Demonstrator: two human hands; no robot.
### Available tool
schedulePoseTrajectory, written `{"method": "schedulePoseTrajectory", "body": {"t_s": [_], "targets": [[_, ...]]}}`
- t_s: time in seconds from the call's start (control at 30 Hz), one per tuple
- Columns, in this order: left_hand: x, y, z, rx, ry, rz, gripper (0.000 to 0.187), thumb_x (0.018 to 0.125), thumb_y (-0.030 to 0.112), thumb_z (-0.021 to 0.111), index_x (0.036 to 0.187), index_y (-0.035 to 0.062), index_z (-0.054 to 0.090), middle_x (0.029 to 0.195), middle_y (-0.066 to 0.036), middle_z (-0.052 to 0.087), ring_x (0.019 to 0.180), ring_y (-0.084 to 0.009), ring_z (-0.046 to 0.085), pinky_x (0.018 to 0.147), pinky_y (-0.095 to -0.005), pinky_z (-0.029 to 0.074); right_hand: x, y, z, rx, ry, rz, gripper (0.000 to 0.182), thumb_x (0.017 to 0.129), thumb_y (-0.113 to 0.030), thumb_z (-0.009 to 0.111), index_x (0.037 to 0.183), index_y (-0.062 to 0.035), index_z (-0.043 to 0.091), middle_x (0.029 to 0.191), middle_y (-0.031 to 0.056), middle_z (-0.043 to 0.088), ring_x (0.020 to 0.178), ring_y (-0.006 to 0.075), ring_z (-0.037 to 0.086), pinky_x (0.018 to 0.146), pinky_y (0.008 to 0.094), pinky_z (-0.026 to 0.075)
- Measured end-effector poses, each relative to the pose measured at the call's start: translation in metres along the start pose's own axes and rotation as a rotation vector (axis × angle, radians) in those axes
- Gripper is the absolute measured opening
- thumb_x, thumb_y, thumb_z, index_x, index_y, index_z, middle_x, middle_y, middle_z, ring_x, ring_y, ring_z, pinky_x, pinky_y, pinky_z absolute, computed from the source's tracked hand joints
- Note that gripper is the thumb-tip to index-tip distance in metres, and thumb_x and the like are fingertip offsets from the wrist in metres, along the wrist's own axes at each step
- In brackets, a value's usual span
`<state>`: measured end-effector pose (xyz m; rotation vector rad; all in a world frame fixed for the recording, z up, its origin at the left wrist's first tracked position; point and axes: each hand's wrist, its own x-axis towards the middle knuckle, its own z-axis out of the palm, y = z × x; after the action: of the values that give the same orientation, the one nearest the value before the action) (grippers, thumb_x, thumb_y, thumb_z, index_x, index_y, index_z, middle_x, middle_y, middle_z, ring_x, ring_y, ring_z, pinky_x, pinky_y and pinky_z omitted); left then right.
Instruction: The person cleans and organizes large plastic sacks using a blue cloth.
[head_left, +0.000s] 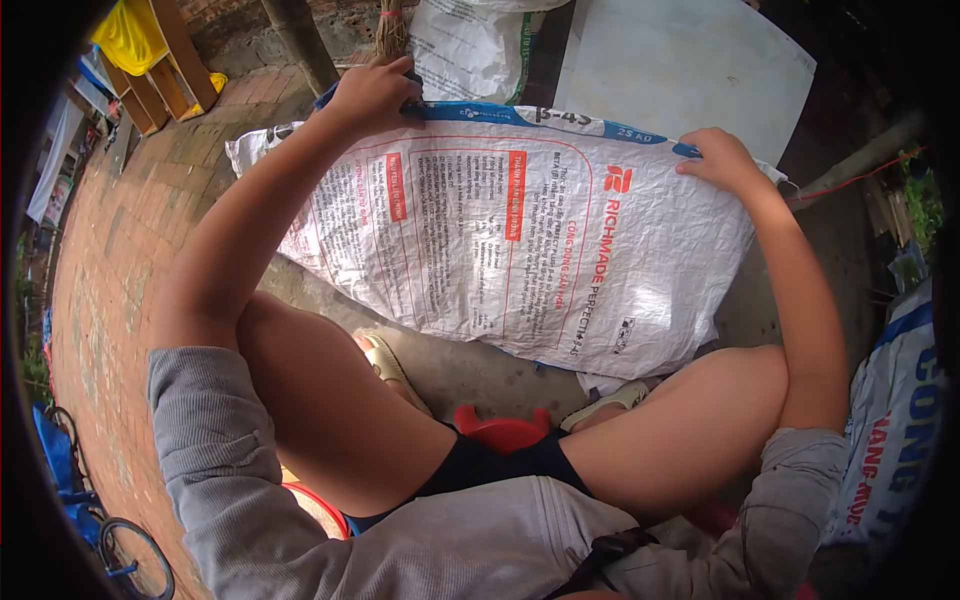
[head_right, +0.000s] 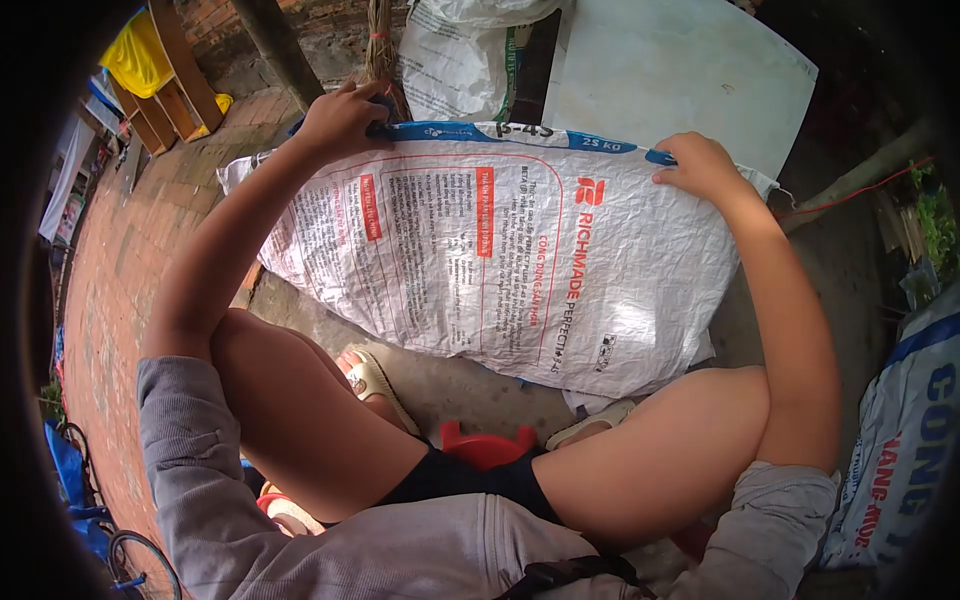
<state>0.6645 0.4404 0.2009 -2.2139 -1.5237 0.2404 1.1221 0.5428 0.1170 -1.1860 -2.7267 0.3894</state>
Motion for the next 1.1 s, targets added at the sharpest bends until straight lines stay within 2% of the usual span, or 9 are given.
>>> {"method": "schedulePoseTrajectory", "body": {"t_s": [0.07,0.2,0.3,0.5,0.53,0.7,0.83,1.0,1.1], "targets": [[0.006,-0.001,0.018,0.034,0.111,0.006,0.033,0.070,0.041,0.077,0.093,0.0179,0.071,0.116,-0.001,0.055,0.102,-0.0253,0.057,0.074,-0.0394,0.053,0.003,0.004,0.007,-0.441,0.214,0.164,0.037,0.078,-0.020,0.072,0.113,-0.0091,0.065,0.105,0.0118,0.066,0.100,0.0301,0.061,0.085,0.0456,0.047],[0.007,0.013,0.024,0.131,0.306,0.049,0.028,0.073,0.035,0.075,0.095,0.0183,0.069,0.124,0.000,0.051,0.105,-0.0241,0.054,0.075,-0.0365,0.053,-0.001,0.047,0.033,-0.667,0.549,0.009,0.043,0.080,-0.020,0.070,0.121,-0.0136,0.059,0.111,0.0089,0.063,0.102,0.0286,0.060,0.086,0.0487,0.047],[0.019,0.010,0.025,0.119,0.263,0.040,0.030,0.074,0.033,0.074,0.099,0.0183,0.068,0.123,-0.001,0.051,0.107,-0.0237,0.052,0.077,-0.0361,0.051,0.002,0.051,0.031,-0.437,0.269,0.186,0.044,0.081,-0.021,0.069,0.122,-0.0149,0.057,0.115,0.0082,0.061,0.103,0.0303,0.060,0.087,0.0482,0.047],[0.029,0.005,0.031,0.122,0.083,0.053,0.033,0.076,0.025,0.072,0.108,0.0203,0.066,0.122,-0.002,0.052,0.113,-0.0256,0.051,0.076,-0.0393,0.052,0.023,0.034,0.045,-0.164,-0.228,-0.083,0.043,0.084,-0.033,0.066,0.121,-0.0117,0.059,0.110,0.0129,0.065,0.107,0.0317,0.060,0.089,0.0447,0.048],[0.030,0.006,0.030,0.117,0.125,0.121,0.030,0.077,0.024,0.070,0.107,0.0195,0.067,0.111,-0.003,0.056,0.099,-0.0277,0.058,0.070,-0.0384,0.052,0.023,0.023,0.052,-0.129,-0.277,-0.130,0.044,0.084,-0.034,0.065,0.122,-0.0121,0.059,0.111,0.0132,0.065,0.107,0.0320,0.060,0.089,0.0441,0.049],[0.030,0.029,0.010,0.010,-0.065,0.027,0.026,0.080,0.025,0.068,0.105,0.0172,0.067,0.105,-0.008,0.063,0.094,-0.0303,0.065,0.072,-0.0403,0.054,0.029,-0.062,0.097,-0.234,-0.687,-0.186,0.049,0.086,-0.039,0.063,0.127,-0.0129,0.057,0.119,0.0128,0.063,0.112,0.0313,0.059,0.093,0.0439,0.048],[0.028,0.033,0.005,-0.071,-0.115,0.048,0.024,0.080,0.032,0.067,0.097,0.0147,0.066,0.085,-0.006,0.064,0.076,-0.0284,0.067,0.064,-0.0434,0.053,0.047,-0.097,0.184,-0.099,-0.649,-0.111,0.064,0.086,-0.044,0.063,0.141,-0.0174,0.044,0.140,0.0131,0.048,0.121,0.0361,0.053,0.099,0.0446,0.045],[0.021,0.039,-0.020,-0.039,-0.320,0.022,0.035,0.082,0.043,0.064,0.080,0.0093,0.071,0.073,-0.009,0.067,0.070,-0.0304,0.068,0.062,-0.0424,0.052,0.039,-0.147,0.290,0.160,-0.513,0.178,0.076,0.087,-0.057,0.055,0.151,-0.0268,0.026,0.159,0.0084,0.017,0.141,0.0458,0.021,0.107,0.0659,0.029],[0.016,0.025,-0.011,0.015,-0.441,0.014,0.036,0.080,0.042,0.065,0.078,0.0069,0.073,0.073,-0.011,0.069,0.071,-0.0307,0.068,0.062,-0.0420,0.052,0.019,-0.154,0.322,0.174,-0.424,0.341,0.075,0.087,-0.062,0.052,0.151,-0.0326,0.025,0.161,0.0018,0.014,0.145,0.0429,0.010,0.104,0.0755,0.020]]}}
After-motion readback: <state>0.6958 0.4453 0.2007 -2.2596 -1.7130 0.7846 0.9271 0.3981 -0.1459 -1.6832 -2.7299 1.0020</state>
